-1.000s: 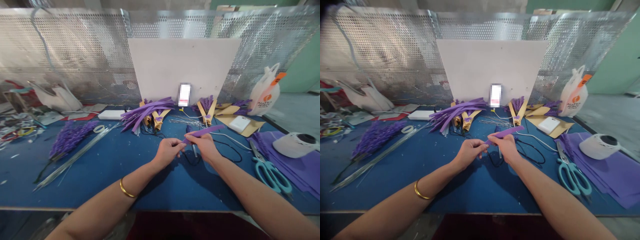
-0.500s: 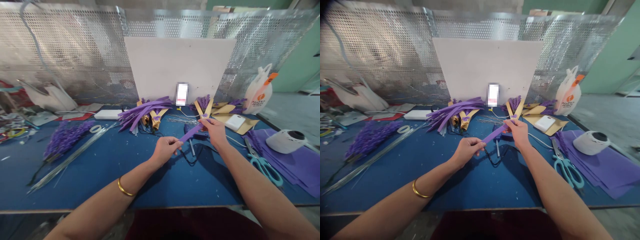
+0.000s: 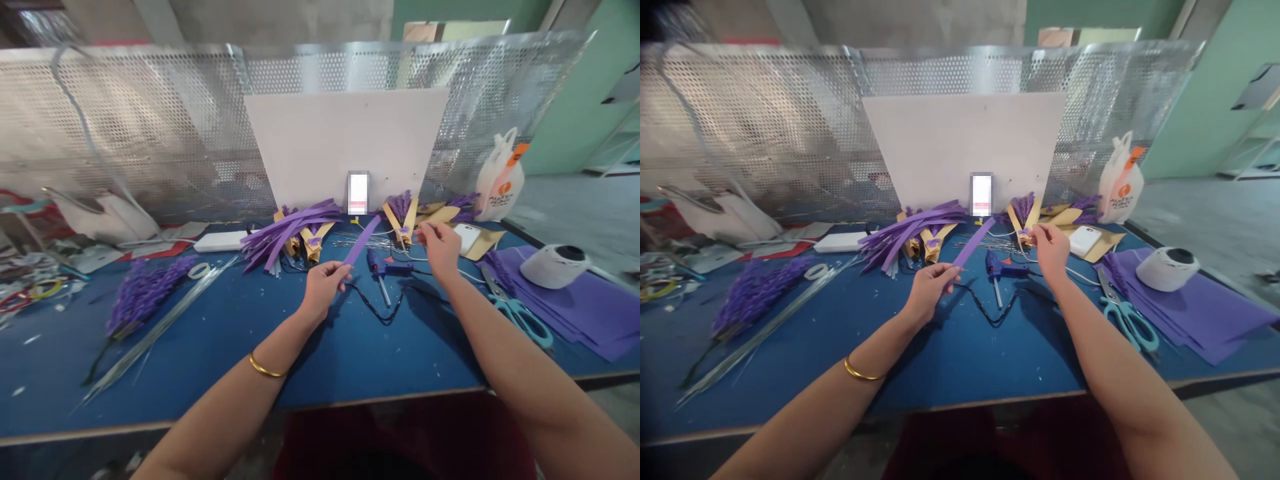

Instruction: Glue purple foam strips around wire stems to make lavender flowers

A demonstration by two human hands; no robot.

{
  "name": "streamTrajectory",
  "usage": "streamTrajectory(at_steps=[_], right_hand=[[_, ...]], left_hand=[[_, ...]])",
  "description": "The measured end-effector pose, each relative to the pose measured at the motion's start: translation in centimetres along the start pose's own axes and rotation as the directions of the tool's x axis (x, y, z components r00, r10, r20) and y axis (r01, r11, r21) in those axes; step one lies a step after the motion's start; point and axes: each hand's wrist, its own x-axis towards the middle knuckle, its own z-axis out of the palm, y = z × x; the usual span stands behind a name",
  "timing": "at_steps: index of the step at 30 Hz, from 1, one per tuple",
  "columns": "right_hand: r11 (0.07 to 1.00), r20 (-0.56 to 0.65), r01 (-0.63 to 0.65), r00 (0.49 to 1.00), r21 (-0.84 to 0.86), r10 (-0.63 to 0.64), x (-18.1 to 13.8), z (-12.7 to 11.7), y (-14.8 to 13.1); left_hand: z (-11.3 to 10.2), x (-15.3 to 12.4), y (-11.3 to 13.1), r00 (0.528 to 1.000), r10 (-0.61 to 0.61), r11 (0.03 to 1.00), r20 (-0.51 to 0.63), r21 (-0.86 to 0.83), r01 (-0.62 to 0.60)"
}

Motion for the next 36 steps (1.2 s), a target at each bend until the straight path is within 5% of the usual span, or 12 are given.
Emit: streamTrajectory(at_steps=[3,6,11,17,26,36], right_hand=[[0.846,0.314,0.294,0.936,-0.445,-0.16,0.0,-0.9,0.1],[0.682,0.579,0.492,0.806,-0.541,-0.122,-0.9,-1.1,-0.2],[0.559,0.752,0.622,0.66,-0.548,0.004,-2.3,-0.7,-0.5],[0.45,0.79,0.676,0.601,-0.583,0.121,-2.5,-0.5,-0.7],[0.483,0.786,0.661,0.609,-0.575,0.103,-3.0,-0.4,-0.8],[0.792,0.668,0.402,0.744,-0.46,0.011,-2.0,-0.8,-0.3]], left_hand=[[-0.9,0.4,0.3,0.999,0.015,0.995,-0.046,-0.1,-0.019],[-1.7,0.7,0.6,0.997,0.017,0.985,-0.081,-0.167,-0.031],[-2.5,0.9,1.3,0.992,-0.025,0.964,-0.128,-0.264,-0.01],[-2.5,0.4,1.7,0.992,-0.035,0.963,-0.122,-0.271,0.001],[-2.3,0.4,1.2,0.994,-0.017,0.971,-0.109,-0.238,-0.01],[-2.3,0.6,1.2,0.984,-0.028,0.968,-0.174,-0.25,-0.017]])
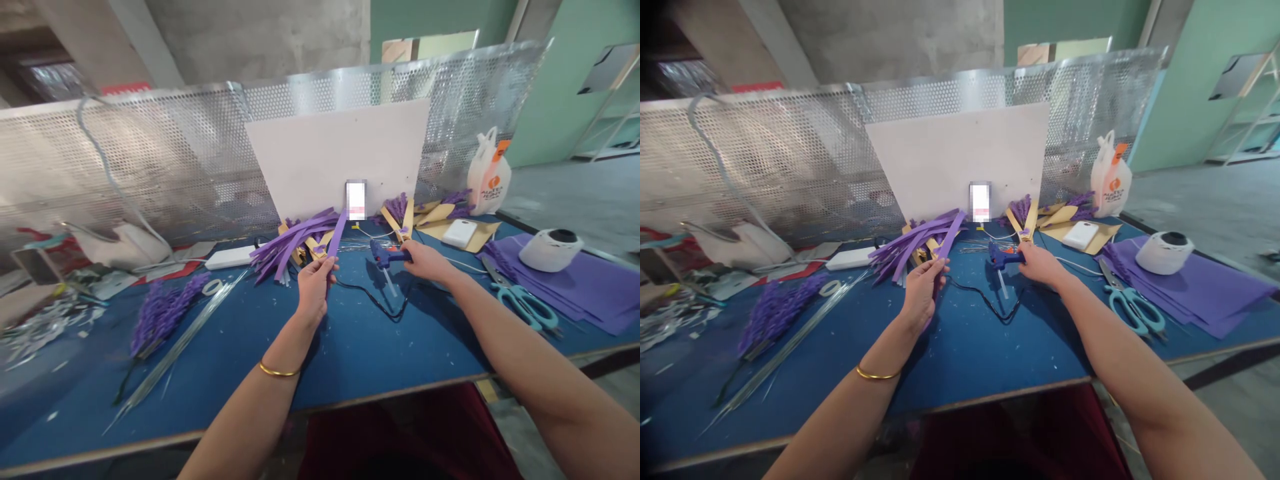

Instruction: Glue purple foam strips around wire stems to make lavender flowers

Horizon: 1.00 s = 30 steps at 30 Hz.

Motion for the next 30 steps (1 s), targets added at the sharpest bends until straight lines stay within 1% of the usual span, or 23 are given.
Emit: streamTrajectory(at_steps=[3,5,8,11,13,16,20,21,30], right_hand=[[0.974,-0.065,-0.015,0.997,0.228,0.03,0.2,-0.4,0.3],[0.918,-0.11,-0.011,0.992,0.396,0.059,0.3,-0.6,0.4],[0.783,-0.153,0.004,0.981,0.622,0.117,0.4,-0.9,0.4],[0.643,-0.166,0.015,0.97,0.765,0.176,0.3,-1.1,0.3],[0.574,-0.162,0.012,0.964,0.819,0.21,0.3,-1.2,0.1],[0.494,-0.134,0.004,0.965,0.869,0.227,0.3,-1.3,-0.3],[0.311,-0.066,-0.016,0.966,0.95,0.251,0.5,-1.1,-1.0],[0.282,-0.053,-0.022,0.965,0.959,0.255,0.6,-1.0,-1.1],[0.205,0.049,-0.104,0.965,0.973,0.258,0.2,-1.8,-1.6]], left_hand=[[0.0,0.2,0.0,1.0,0.011,1.0,-0.018,-0.009,-0.012],[0.0,0.2,0.0,0.999,0.016,1.0,-0.03,-0.007,-0.016],[0.0,0.2,0.0,0.998,0.018,1.0,-0.052,-0.003,-0.018],[0.1,0.2,0.0,0.999,0.024,1.0,-0.047,-0.017,-0.025],[0.1,0.1,0.0,0.998,0.031,0.999,-0.046,-0.031,-0.032],[0.1,0.1,-0.1,0.998,0.036,0.998,-0.051,-0.043,-0.039],[0.1,0.2,-0.3,0.999,0.025,0.999,-0.021,-0.043,-0.026],[0.2,0.1,-0.4,1.0,0.023,0.999,-0.011,-0.042,-0.023],[0.3,-0.3,-0.5,0.999,-0.004,1.0,0.035,-0.001,0.004]])
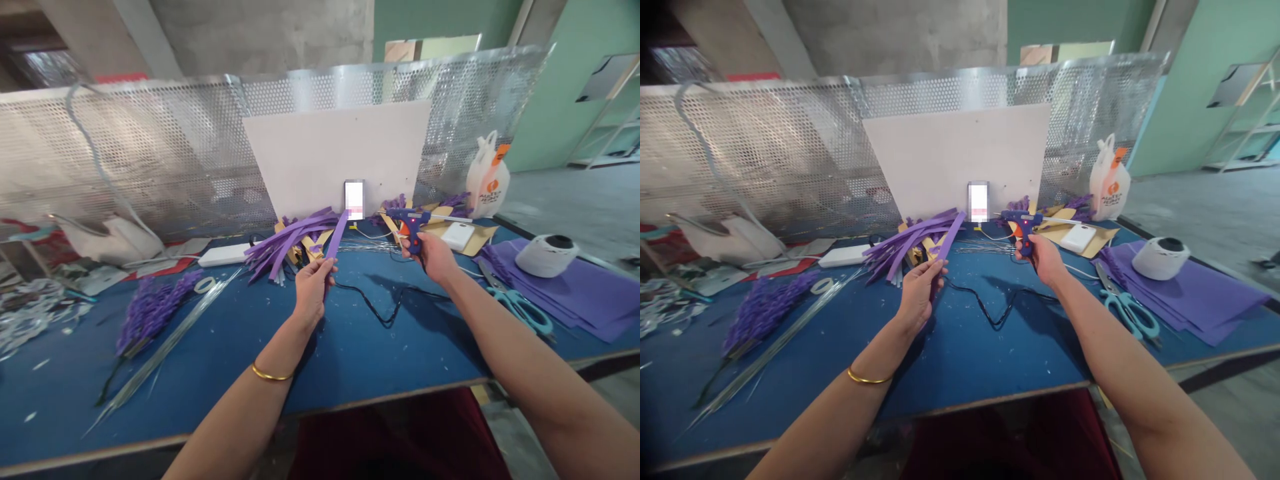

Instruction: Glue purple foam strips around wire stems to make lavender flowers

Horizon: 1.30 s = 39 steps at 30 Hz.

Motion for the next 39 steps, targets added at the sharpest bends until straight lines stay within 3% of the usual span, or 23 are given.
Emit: streamTrajectory(at_steps=[26,35,39], right_hand=[[0.991,0.006,-0.002,1.0,0.137,0.001,-0.1,0.5,0.5],[1.0,-0.011,-0.015,1.0,0.025,0.015,-0.3,0.9,0.6],[0.992,0.012,0.008,1.0,-0.123,-0.007,-0.5,1.8,1.3]], left_hand=[[0.2,-0.2,-0.2,1.0,0.023,1.0,0.022,0.016,-0.023],[0.6,-0.6,0.5,0.997,0.072,0.997,0.013,-0.013,-0.072],[1.4,-2.0,1.1,0.982,0.16,0.987,0.102,0.009,-0.162]])
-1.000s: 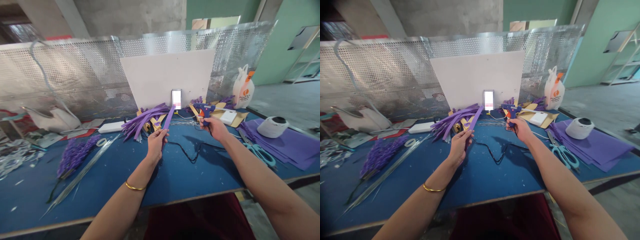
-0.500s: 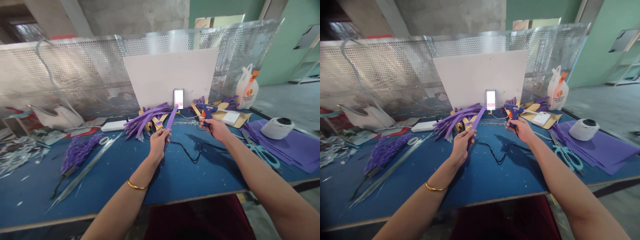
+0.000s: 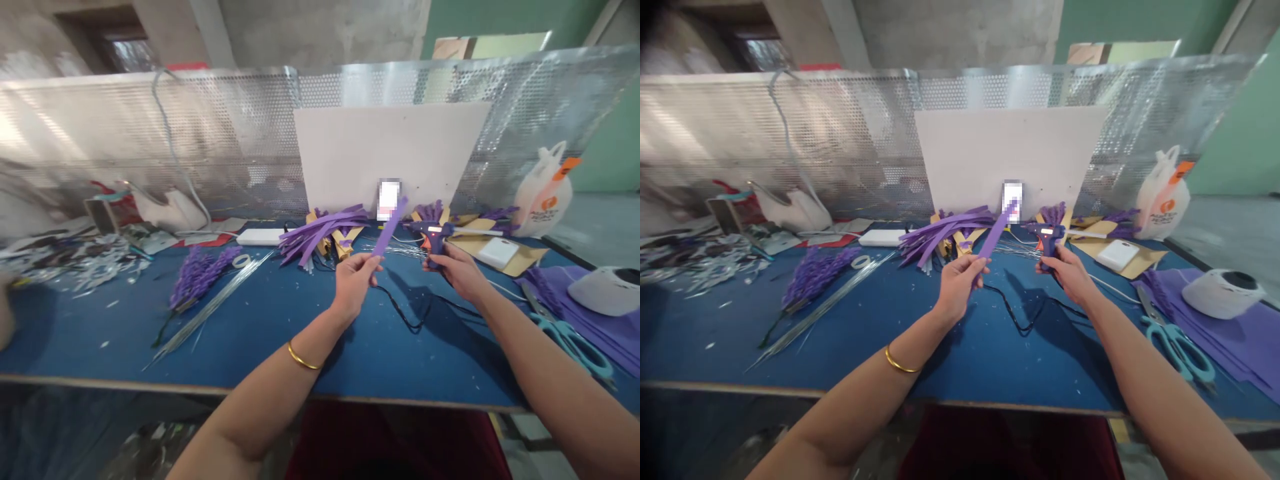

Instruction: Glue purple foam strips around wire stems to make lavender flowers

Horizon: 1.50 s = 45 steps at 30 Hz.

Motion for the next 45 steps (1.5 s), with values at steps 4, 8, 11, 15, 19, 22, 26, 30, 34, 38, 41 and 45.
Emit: streamTrajectory(at_steps=[4,8,11,15,19,22,26,30,34,38,41,45], right_hand=[[0.96,0.14,0.074,0.99,-0.27,-0.037,-0.1,2.3,0.3],[0.952,0.337,0.081,0.941,-0.296,0.025,0.0,6.6,-0.7],[0.957,0.465,0.082,0.883,-0.279,0.06,0.5,10.7,-2.0],[0.954,0.663,-0.027,0.713,-0.297,0.227,1.1,16.8,-2.7],[0.946,0.795,-0.153,0.513,-0.286,0.324,1.1,23.0,-1.6],[0.941,0.828,-0.152,0.447,-0.304,0.339,0.8,26.9,-0.1],[0.933,0.847,-0.084,0.399,-0.349,0.352,0.3,30.5,1.8],[0.917,0.844,0.071,0.423,-0.392,0.328,-0.4,32.5,3.1],[0.841,0.819,0.317,0.526,-0.438,0.228,-1.3,33.0,3.3],[0.688,0.792,0.552,0.608,-0.471,0.055,-2.2,32.6,2.9],[0.585,0.796,0.65,0.605,-0.485,-0.011,-2.6,32.1,2.7],[0.498,0.801,0.707,0.598,-0.502,-0.043,-2.6,31.4,2.8]], left_hand=[[1.2,-2.5,0.4,0.974,0.087,0.991,0.21,0.085,-0.106],[1.9,-4.8,0.2,0.79,-0.031,0.996,0.612,0.08,-0.024],[1.8,-5.5,-0.1,0.411,-0.147,0.972,0.9,0.054,0.228],[1.8,-5.2,-0.4,-0.019,-0.207,0.895,0.978,0.197,0.4],[2.5,-4.6,-1.3,-0.292,-0.225,0.832,0.93,0.339,0.44],[3.0,-4.2,-2.4,-0.424,-0.195,0.81,0.885,0.389,0.439],[3.3,-3.6,-3.5,-0.475,-0.128,0.815,0.87,0.366,0.45],[3.6,-3.0,-4.1,-0.593,-0.105,0.823,0.799,0.404,0.4],[4.3,-3.1,-4.5,-0.64,-0.081,0.835,0.764,0.403,0.376],[5.0,-3.5,-4.3,-0.68,-0.083,0.844,0.729,0.414,0.341],[5.3,-3.5,-4.1,-0.705,-0.067,0.857,0.706,0.403,0.322],[5.3,-3.5,-4.1,-0.702,-0.039,0.884,0.711,0.352,0.307]])
